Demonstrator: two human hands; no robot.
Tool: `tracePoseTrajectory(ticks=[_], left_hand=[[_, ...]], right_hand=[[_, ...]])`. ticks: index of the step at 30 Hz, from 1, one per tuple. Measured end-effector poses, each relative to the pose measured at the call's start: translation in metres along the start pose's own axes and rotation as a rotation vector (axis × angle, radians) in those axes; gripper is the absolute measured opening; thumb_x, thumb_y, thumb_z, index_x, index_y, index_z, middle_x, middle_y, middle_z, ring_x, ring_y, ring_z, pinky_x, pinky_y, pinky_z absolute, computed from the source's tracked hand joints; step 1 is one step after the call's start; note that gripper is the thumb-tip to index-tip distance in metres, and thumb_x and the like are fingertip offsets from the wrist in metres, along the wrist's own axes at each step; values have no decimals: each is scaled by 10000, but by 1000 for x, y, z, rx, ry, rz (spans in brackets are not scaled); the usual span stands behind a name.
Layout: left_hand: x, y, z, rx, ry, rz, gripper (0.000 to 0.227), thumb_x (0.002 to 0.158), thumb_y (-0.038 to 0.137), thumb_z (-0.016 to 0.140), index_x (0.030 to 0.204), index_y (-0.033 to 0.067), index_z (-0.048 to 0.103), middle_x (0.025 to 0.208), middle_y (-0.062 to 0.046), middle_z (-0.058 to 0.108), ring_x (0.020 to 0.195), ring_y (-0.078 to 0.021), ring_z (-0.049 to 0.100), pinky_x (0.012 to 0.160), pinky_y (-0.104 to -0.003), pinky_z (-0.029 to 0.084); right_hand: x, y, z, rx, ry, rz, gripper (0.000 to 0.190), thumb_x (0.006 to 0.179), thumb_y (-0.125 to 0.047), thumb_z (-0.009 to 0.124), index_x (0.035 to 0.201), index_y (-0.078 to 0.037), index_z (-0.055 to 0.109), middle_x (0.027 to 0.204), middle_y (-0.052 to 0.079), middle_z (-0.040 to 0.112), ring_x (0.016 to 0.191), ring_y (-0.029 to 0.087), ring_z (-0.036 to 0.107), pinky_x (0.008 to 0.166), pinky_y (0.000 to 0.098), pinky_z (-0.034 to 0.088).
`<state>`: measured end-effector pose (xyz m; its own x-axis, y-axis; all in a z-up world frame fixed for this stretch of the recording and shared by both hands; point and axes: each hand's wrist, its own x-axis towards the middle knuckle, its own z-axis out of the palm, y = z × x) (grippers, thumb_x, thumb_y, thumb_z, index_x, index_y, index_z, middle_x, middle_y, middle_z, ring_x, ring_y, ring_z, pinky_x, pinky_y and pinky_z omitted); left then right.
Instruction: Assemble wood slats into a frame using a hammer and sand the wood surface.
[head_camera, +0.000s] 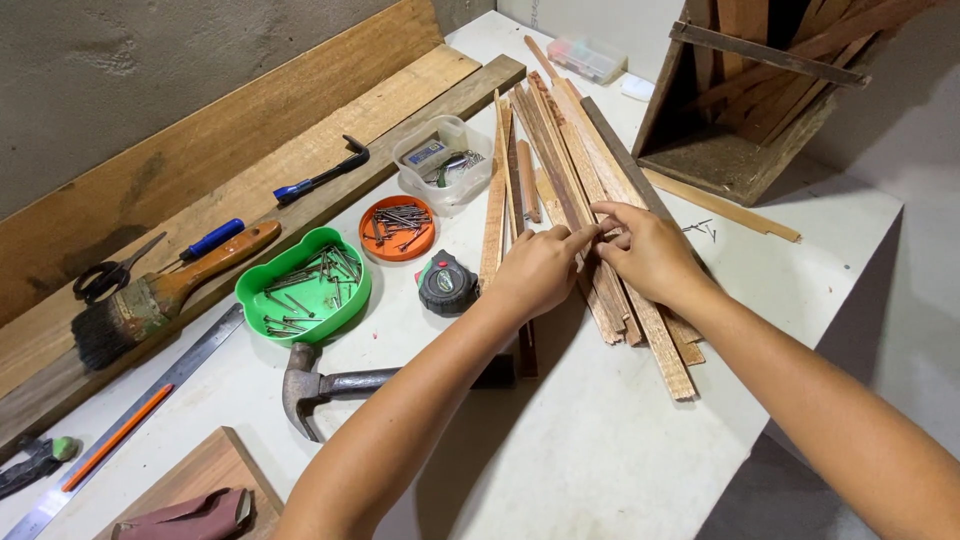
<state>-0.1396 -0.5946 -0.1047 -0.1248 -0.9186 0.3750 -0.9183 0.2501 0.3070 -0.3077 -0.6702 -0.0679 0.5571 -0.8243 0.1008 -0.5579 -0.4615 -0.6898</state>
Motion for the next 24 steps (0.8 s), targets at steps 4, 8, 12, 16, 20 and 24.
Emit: tracePoseTrajectory(ticks=[4, 8, 12, 16, 20, 24], left_hand=[[-3, 3, -6, 25, -12, 1, 630, 830, 75, 650, 1446, 176, 569, 926, -131, 691, 870, -340, 704, 843, -498, 508], [-6, 0, -6, 55, -7, 49, 542, 850, 49, 608, 1378, 167, 626, 953, -108, 692, 879, -318, 708, 856, -469, 492], [-11, -8, 1, 145, -27, 94, 494, 871, 28, 571, 1350, 119, 645, 1001, -104, 699, 910, -298, 707, 916, -442, 485], [-12, -7, 5, 254, -41, 121, 408, 884, 51, 571, 1269, 136, 676, 1031, -84, 711, 955, -273, 708, 954, -459, 483], [-11, -4, 5, 301, -89, 85, 383, 887, 80, 574, 1254, 134, 669, 1031, -75, 711, 1010, -274, 705, 1018, -505, 466], [-12, 7, -9, 233, -84, 36, 586, 873, 47, 559, 1453, 126, 532, 983, -99, 703, 945, -297, 709, 1006, -551, 450]], right_hand=[[2, 8, 3, 13, -1, -15, 554, 850, -71, 742, 1386, -117, 610, 1150, 86, 749, 910, 160, 752, 822, 318, 587], [6, 18, 5, 53, -20, -7, 553, 848, -94, 759, 1382, -109, 616, 1123, 76, 757, 886, 146, 741, 814, 305, 589], [9, 19, 3, 69, -80, 44, 515, 873, -127, 763, 1373, -116, 640, 1080, 57, 769, 880, 116, 724, 811, 272, 590], [11, 20, 2, 83, -96, 76, 492, 884, -123, 754, 1366, -125, 655, 1066, 44, 767, 882, 101, 715, 807, 253, 589], [15, 29, 4, 132, -76, 77, 528, 859, -108, 757, 1376, -130, 648, 1057, 51, 760, 861, 105, 697, 777, 262, 579], [11, 17, 5, 125, -2, 87, 602, 833, -98, 748, 1415, -109, 593, 1047, 62, 765, 829, 116, 689, 744, 275, 562]])
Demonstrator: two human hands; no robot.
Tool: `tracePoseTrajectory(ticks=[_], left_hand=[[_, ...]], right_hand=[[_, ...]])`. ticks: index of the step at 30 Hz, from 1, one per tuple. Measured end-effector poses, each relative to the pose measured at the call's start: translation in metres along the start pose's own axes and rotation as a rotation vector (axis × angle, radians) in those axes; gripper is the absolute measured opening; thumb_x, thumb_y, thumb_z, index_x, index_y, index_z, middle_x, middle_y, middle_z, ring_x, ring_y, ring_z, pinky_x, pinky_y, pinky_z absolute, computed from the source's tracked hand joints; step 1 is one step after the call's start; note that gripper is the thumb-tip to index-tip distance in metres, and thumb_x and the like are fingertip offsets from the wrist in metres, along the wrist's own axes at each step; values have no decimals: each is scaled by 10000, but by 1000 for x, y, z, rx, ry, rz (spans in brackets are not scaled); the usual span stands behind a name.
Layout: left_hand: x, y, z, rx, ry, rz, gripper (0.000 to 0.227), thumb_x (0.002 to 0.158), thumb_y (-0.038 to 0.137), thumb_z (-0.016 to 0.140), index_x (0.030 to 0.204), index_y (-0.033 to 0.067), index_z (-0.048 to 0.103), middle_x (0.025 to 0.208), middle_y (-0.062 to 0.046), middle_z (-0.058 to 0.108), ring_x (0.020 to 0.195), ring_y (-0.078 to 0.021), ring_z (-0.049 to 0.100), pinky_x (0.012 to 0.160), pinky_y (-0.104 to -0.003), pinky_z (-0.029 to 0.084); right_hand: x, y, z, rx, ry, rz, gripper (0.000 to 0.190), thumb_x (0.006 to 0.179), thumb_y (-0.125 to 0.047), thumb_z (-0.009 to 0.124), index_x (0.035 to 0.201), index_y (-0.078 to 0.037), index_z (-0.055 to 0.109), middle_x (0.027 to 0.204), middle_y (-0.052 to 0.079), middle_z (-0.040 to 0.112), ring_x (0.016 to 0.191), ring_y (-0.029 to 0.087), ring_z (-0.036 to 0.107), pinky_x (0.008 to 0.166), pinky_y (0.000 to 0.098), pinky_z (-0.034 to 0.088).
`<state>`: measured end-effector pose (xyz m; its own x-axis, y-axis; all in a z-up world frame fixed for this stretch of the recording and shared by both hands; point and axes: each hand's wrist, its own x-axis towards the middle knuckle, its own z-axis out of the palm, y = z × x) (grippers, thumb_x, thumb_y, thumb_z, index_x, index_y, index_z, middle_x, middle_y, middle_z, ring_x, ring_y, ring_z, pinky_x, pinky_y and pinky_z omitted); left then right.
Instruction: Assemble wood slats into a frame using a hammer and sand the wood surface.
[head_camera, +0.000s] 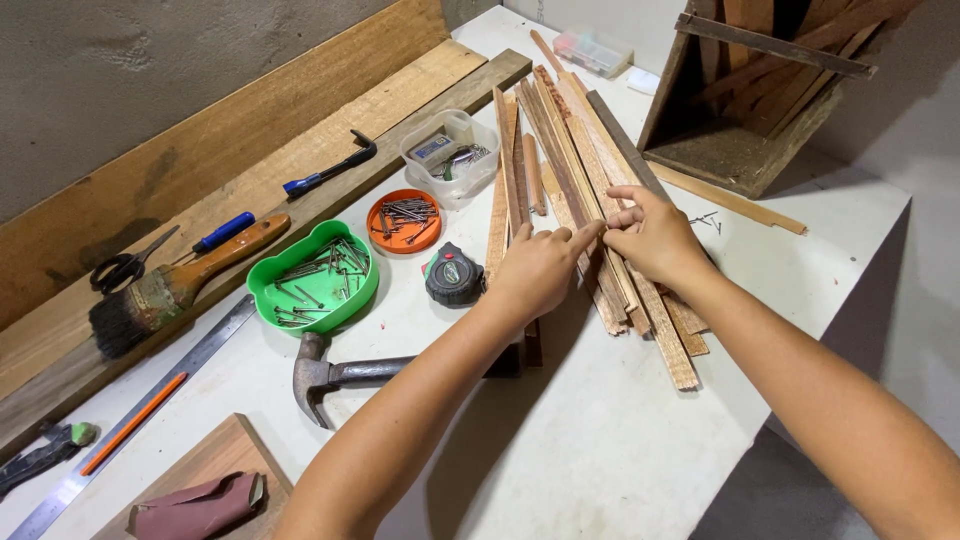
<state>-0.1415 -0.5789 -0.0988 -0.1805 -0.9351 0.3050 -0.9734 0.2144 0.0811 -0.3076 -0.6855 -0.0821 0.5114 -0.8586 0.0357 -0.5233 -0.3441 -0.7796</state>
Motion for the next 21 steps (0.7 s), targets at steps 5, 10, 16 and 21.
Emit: tracePoseTrajectory(ticks=[5, 10, 16, 21], left_hand=[[-3, 2, -6, -71, -6, -30, 676, 854, 23, 558, 1504, 192, 478, 997, -104, 704, 909, -305, 710, 927, -545, 475], [2, -7, 12, -169, 30, -63, 551, 865, 117, 611, 1414, 146, 575, 1030, -121, 714, 914, -321, 708, 866, -492, 493], [13, -9, 24, -459, 125, -324, 301, 981, 278, 608, 1174, 114, 769, 991, -196, 719, 934, -398, 696, 878, -487, 539], [25, -15, 30, -847, 128, -514, 427, 899, 347, 711, 1127, -12, 752, 971, -201, 797, 871, -286, 803, 799, -371, 613]], right_hand=[[3, 9, 0, 141, 33, 80, 605, 863, -108, 708, 1435, -82, 515, 1027, 62, 759, 810, 116, 666, 678, 283, 525], [-5, -6, -5, 254, -8, 198, 566, 881, -83, 665, 1432, -95, 534, 1020, 72, 759, 712, 172, 606, 546, 354, 461], [1, 9, 5, 413, -53, 128, 529, 881, -41, 647, 1404, -55, 564, 1031, 82, 757, 818, 87, 686, 676, 245, 542], [0, 2, 4, 467, -111, 160, 483, 918, -58, 640, 1400, -40, 611, 1027, 100, 755, 766, 95, 674, 664, 240, 567]])
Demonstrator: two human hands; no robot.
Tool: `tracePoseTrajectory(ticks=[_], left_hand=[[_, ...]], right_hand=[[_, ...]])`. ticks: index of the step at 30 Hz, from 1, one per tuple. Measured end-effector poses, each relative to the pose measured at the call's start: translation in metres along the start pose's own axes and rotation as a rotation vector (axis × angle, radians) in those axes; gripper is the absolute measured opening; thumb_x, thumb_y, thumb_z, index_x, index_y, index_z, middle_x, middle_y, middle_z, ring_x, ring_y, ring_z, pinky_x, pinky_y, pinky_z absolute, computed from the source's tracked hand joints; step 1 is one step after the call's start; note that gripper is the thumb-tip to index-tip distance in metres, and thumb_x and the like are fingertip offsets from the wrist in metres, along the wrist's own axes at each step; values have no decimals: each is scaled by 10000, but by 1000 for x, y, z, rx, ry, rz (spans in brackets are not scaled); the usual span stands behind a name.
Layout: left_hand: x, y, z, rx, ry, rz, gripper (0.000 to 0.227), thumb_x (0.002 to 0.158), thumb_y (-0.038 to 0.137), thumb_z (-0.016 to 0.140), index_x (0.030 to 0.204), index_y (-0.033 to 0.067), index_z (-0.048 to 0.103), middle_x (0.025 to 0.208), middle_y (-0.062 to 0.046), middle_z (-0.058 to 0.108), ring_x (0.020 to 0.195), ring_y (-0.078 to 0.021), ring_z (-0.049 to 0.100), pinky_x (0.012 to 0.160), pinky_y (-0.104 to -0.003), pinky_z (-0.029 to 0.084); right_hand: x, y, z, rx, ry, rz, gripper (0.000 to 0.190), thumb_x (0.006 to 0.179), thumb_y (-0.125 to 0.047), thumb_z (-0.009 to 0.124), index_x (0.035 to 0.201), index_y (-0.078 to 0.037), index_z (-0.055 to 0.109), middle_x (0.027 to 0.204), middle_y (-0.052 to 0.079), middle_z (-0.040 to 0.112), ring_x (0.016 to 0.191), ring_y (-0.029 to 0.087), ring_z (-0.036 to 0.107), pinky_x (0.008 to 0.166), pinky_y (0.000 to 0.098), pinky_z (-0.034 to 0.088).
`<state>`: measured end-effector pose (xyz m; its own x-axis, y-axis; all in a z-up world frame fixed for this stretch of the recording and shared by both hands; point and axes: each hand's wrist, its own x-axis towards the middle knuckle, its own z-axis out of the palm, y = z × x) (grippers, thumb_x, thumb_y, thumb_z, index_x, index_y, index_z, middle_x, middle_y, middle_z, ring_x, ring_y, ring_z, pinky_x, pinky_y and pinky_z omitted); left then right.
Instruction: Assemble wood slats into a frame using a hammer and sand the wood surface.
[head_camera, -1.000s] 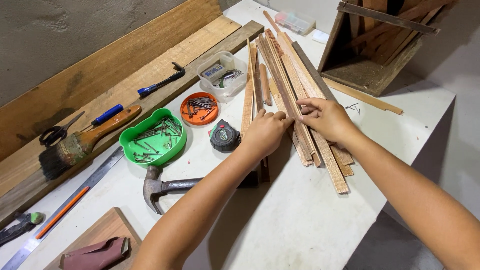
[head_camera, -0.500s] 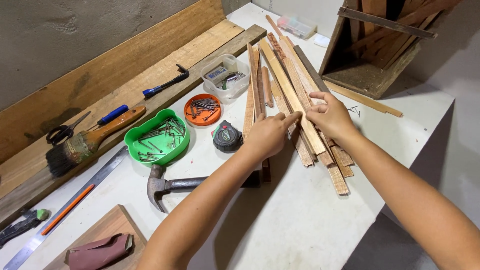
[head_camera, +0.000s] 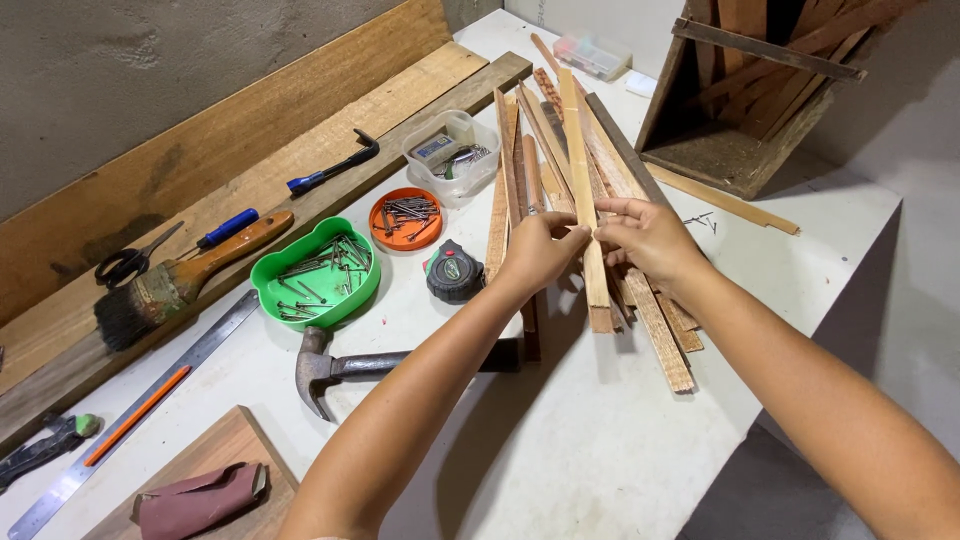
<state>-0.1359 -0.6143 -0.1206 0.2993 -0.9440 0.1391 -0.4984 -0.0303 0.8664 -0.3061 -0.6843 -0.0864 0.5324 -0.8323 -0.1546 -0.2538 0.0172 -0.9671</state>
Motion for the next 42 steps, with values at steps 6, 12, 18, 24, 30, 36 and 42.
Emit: tracePoseTrajectory(ticks=[6, 12, 18, 24, 30, 36, 42], left_hand=[[-1, 2, 1, 25, -29, 31, 521, 817, 324, 798, 1190, -32, 721, 983, -174, 793, 850, -218, 784, 794, -336, 605], [-4, -9, 12, -378, -138, 3, 413, 806, 138, 832, 1153, -45, 705, 913, -72, 766, 796, -111, 735, 682, -247, 602], [-5, -6, 7, -629, -225, -216, 473, 849, 82, 787, 1267, -52, 608, 986, -97, 731, 757, -139, 702, 612, -266, 608], [-7, -13, 4, -365, -93, -164, 666, 787, 86, 802, 1403, 20, 560, 1017, -63, 739, 808, -173, 744, 641, -299, 604], [-25, 33, -9, 62, 130, 156, 748, 769, 161, 834, 1424, 35, 497, 1377, -292, 474, 1320, -446, 458, 1111, -485, 392], [-47, 51, -50, 609, 246, 479, 528, 811, 131, 735, 1313, 140, 574, 1470, -164, 471, 1507, -413, 287, 1191, -694, 120], [-81, 47, -104, 1011, 276, 633, 532, 944, 76, 568, 1475, 109, 546, 1512, -136, 462, 1552, -324, 301, 1259, -669, 89]], right_hand=[[-3, -2, 4, -56, 35, 7, 509, 923, -156, 705, 1381, 25, 579, 965, 115, 772, 685, 99, 682, 574, 238, 550], [-2, 0, 1, -80, 58, -12, 602, 873, -210, 788, 1362, 80, 589, 942, 149, 781, 688, 134, 708, 579, 265, 561], [-2, 1, 0, 21, 22, 42, 581, 884, -170, 757, 1367, 93, 567, 1019, 177, 763, 785, 179, 758, 662, 285, 633], [10, 20, -1, 84, 54, 90, 457, 919, -155, 708, 1329, 31, 630, 1073, 118, 756, 844, 149, 747, 696, 267, 626], [-11, -34, 24, -113, 65, 126, 326, 971, -130, 567, 1259, -80, 710, 941, 132, 754, 723, 173, 700, 627, 309, 594], [-16, -35, 31, -118, -23, -23, 299, 979, -104, 552, 1191, -34, 752, 910, 50, 744, 732, 77, 656, 631, 239, 532], [-11, -20, 39, -90, -141, -63, 325, 953, -81, 547, 1200, -77, 759, 779, 20, 668, 624, 87, 561, 547, 256, 475]])
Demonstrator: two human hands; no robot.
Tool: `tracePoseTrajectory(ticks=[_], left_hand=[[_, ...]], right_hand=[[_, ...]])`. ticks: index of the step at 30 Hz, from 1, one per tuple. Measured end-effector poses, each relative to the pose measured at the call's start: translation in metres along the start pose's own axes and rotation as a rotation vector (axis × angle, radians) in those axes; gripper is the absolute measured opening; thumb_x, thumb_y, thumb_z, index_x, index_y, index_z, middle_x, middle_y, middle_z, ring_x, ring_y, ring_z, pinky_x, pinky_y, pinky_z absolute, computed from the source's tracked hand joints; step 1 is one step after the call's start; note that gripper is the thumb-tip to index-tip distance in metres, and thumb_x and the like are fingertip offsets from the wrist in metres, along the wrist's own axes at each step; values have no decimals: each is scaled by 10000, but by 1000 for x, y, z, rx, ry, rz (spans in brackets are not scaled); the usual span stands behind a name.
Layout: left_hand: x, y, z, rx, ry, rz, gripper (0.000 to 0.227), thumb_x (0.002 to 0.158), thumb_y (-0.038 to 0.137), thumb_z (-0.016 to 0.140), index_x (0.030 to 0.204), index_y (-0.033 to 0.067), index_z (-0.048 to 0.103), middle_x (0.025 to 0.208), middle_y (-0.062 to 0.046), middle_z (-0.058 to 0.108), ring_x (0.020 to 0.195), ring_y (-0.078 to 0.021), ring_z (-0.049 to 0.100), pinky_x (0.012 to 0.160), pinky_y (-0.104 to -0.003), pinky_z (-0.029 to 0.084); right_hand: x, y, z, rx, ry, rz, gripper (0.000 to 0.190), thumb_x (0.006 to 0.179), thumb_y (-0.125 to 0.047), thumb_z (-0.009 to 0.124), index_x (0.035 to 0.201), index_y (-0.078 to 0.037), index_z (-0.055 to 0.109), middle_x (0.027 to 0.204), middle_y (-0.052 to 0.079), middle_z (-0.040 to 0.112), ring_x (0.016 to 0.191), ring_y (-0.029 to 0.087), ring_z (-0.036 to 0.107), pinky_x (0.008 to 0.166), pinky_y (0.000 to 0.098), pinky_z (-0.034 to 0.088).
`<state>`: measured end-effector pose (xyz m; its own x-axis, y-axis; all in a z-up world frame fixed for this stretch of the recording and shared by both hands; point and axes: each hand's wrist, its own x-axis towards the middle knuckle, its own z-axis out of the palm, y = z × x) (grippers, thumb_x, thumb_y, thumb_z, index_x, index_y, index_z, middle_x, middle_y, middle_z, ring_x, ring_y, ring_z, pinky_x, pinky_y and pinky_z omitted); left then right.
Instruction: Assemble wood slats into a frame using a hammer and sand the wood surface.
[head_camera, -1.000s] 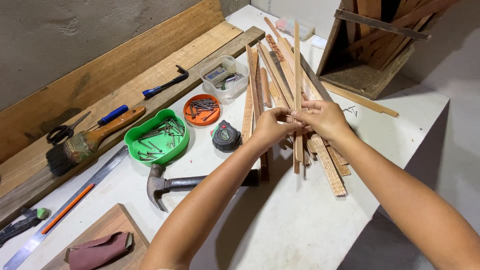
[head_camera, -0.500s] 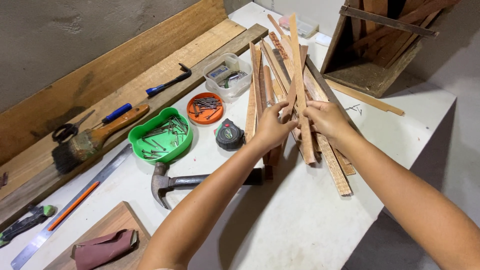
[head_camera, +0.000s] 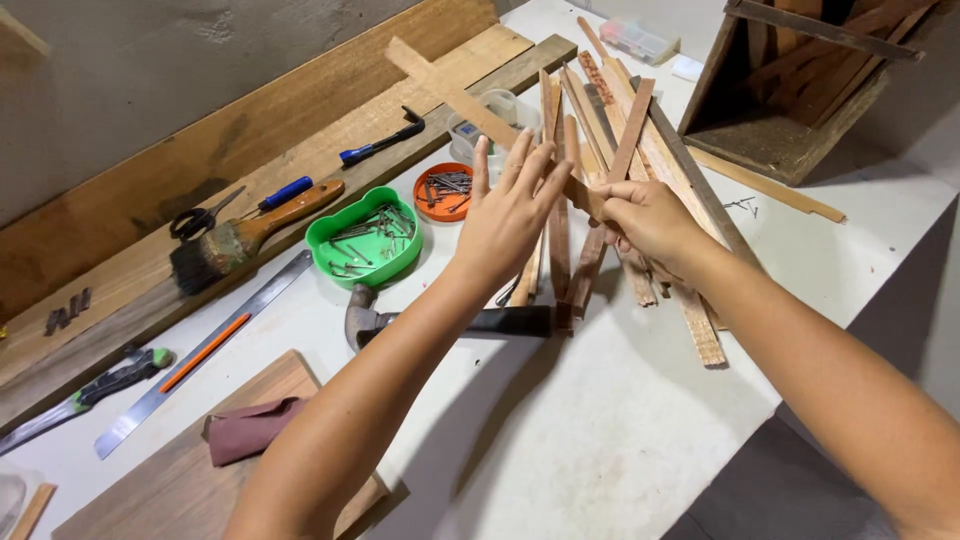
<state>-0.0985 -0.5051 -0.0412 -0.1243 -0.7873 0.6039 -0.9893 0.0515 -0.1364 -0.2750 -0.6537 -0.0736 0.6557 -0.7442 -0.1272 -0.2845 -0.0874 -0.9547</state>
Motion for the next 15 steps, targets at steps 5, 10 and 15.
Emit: tracePoseTrajectory(ticks=[5, 10, 15], left_hand=[[-32, -24, -44, 126, -28, 27, 348, 915, 111, 589, 1256, 119, 661, 1213, -95, 625, 1255, -288, 551, 1129, -551, 329], [-92, -41, -83, 88, 10, -12, 114, 886, 130, 637, 959, 145, 723, 911, -21, 678, 935, -226, 638, 887, -385, 464], [-151, -47, -137, -80, -50, -99, 133, 908, 178, 679, 983, 145, 783, 856, -27, 712, 890, -258, 627, 789, -420, 467]], right_hand=[[-17, -21, 39, -119, -176, -126, 308, 991, -254, 607, 1177, -95, 794, 754, -21, 662, 618, 69, 516, 549, 235, 442], [-40, -37, 94, -232, -278, -176, 341, 987, -336, 658, 1227, -135, 793, 807, -18, 674, 702, 50, 535, 622, 232, 442], [-74, -68, 147, -316, -390, -315, 358, 941, -305, 711, 1262, -158, 768, 977, 18, 777, 819, 69, 625, 721, 256, 519]])
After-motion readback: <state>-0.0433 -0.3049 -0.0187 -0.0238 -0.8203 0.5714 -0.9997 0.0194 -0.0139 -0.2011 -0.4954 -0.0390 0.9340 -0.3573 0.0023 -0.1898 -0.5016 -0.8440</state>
